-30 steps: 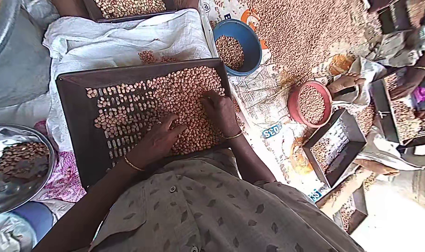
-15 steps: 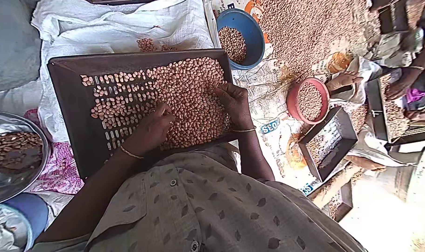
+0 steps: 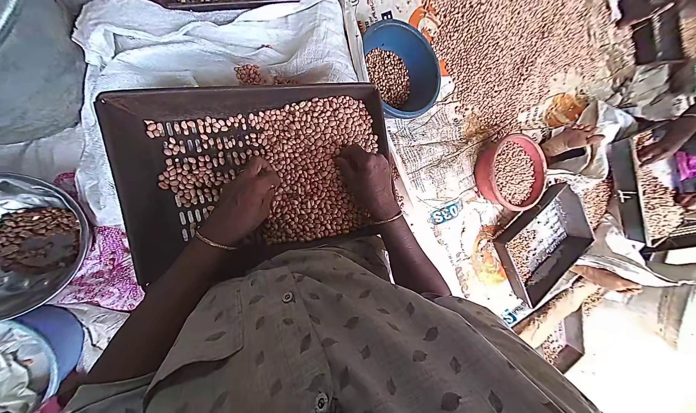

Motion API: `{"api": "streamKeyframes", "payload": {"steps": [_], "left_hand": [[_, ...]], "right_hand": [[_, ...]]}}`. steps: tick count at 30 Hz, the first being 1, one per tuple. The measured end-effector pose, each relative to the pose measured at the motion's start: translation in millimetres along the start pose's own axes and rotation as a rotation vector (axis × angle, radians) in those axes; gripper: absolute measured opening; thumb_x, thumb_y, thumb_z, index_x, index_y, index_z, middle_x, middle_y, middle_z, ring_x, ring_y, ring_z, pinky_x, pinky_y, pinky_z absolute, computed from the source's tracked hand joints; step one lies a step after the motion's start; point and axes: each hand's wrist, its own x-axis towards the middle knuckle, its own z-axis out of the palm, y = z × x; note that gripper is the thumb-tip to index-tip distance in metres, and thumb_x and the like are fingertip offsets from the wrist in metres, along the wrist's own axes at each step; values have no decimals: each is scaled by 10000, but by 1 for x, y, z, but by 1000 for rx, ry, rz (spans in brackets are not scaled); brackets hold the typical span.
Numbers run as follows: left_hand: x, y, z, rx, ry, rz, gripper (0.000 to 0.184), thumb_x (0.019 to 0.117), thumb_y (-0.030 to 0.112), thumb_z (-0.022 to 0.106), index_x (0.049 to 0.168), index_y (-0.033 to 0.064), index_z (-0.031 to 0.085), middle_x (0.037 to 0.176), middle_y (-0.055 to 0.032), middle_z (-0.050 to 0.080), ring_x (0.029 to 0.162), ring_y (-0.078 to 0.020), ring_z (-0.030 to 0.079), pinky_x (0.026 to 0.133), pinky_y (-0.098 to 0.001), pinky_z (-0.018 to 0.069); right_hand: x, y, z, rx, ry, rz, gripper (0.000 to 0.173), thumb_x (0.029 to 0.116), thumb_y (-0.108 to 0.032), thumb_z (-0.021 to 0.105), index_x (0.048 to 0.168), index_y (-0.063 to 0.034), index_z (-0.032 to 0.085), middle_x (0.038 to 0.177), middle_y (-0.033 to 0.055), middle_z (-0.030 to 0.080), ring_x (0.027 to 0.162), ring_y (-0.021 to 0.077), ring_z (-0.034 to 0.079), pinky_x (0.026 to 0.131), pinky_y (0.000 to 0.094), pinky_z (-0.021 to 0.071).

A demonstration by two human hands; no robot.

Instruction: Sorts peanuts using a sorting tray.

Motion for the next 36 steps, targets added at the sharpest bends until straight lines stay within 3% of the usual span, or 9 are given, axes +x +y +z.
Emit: {"api": "streamKeyframes", "payload": {"steps": [3,5,8,14,20,24,26,28,36], "left_hand": [[1,-1,-3,-12,12,-22,159,976,20,599,1099,7,699,1291,-211,572,1031,-403,655,793,-591,564],[1,-6,1,-25,7,12,226,962,47,623,1176,13,689,1308,-211,562,1035,-397,652,816,-574,567],[3,-4,6,-19,-44,62,320,956,51,631,1272,31,668,1348,-228,554,1079,-415,644,850,-580,560],[-2,-4,-19,-9,47,-24,300,981,-55,525,1234,5,675,1345,-236,558,1054,-424,655,860,-582,563],[-58,-20,-67,91,462,-248,309,1013,114,501,1234,-29,663,1330,-282,575,1231,-474,553,1023,-622,438],[-98,-29,-74,178,636,-514,435,1047,249,490,1343,-59,572,1383,-337,499,1296,-542,458,1060,-682,358],[-116,-40,-72,136,612,-561,456,1065,285,495,1347,-65,569,1359,-355,514,1227,-548,518,1019,-696,398],[-129,-54,-65,39,537,-551,443,1076,317,481,1285,-50,616,1267,-319,594,1100,-481,627,936,-664,484],[-133,-67,-39,-307,482,-575,420,1089,391,416,1129,10,587,835,-156,630,736,-284,646,685,-545,507]], "right_hand": [[-1,11,-5,350,25,-41,188,991,-215,667,1006,-42,739,800,58,722,694,159,677,661,374,549],[-4,16,-8,884,0,-2,96,994,-116,647,935,-51,685,665,-30,614,531,17,518,504,185,438],[-5,15,-12,1512,-106,195,216,1049,-148,447,887,-143,590,619,-66,529,408,-6,402,367,142,340],[-13,-15,-28,795,-445,-31,224,1063,-87,420,1130,-42,629,850,44,658,582,81,566,489,211,462],[8,-44,-20,406,-861,-663,144,963,22,583,984,24,725,830,116,698,684,175,649,674,350,556],[85,-70,-56,677,-253,-582,247,1007,-6,560,1216,99,639,1119,170,711,936,183,730,855,359,630],[128,-77,-82,899,143,-518,387,1038,-35,500,1377,148,469,1320,235,605,1146,273,681,1000,424,593],[143,-75,-93,989,432,-444,351,1046,-47,475,1342,143,465,1258,229,633,1118,305,689,971,448,599],[42,10,-16,610,250,-21,157,1021,-117,571,1091,-8,661,931,27,685,766,55,657,708,259,573]]}}
